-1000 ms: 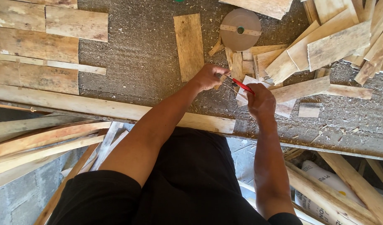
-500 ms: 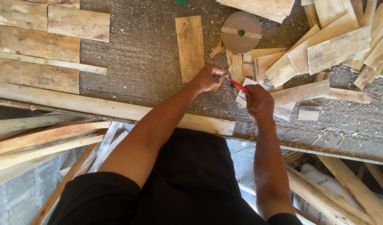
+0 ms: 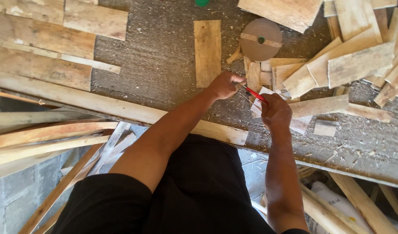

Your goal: The recorder is cutting and arranging small wooden pieces into a mosaic-like pattern on a larger board.

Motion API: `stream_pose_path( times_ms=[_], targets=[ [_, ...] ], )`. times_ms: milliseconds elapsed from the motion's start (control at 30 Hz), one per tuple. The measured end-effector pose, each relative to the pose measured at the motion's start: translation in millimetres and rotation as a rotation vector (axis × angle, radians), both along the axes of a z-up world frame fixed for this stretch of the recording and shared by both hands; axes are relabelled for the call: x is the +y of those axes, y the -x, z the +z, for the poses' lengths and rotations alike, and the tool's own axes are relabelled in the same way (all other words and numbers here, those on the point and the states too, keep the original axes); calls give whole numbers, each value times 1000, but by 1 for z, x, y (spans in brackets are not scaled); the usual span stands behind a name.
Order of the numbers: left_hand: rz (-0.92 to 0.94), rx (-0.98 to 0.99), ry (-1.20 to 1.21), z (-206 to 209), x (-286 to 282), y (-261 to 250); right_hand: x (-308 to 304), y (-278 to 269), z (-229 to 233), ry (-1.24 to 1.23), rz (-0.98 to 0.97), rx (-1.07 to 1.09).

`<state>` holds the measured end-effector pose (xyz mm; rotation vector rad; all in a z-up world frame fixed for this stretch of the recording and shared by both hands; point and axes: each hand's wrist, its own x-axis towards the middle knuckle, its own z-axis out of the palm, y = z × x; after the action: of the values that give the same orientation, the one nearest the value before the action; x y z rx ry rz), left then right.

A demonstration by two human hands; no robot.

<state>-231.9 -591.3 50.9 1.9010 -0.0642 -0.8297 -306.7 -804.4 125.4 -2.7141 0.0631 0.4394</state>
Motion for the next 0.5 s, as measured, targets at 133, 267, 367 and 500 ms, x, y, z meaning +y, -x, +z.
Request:
stream_pose_path(
  times_ms=[133, 267, 367, 500],
  targets=[
    [-5, -53, -26, 2, 0, -1, 4, -3, 4, 58, 43, 34],
    [-24, -70, -52, -6, -2, -2, 3, -3, -3, 78, 64, -27],
    [-24, -71, -57, -4, -2, 0, 9, -4, 2, 90, 30, 18],
    [-4, -4, -30, -4, -4, 2, 7, -3, -12, 116, 40, 37]
  ],
)
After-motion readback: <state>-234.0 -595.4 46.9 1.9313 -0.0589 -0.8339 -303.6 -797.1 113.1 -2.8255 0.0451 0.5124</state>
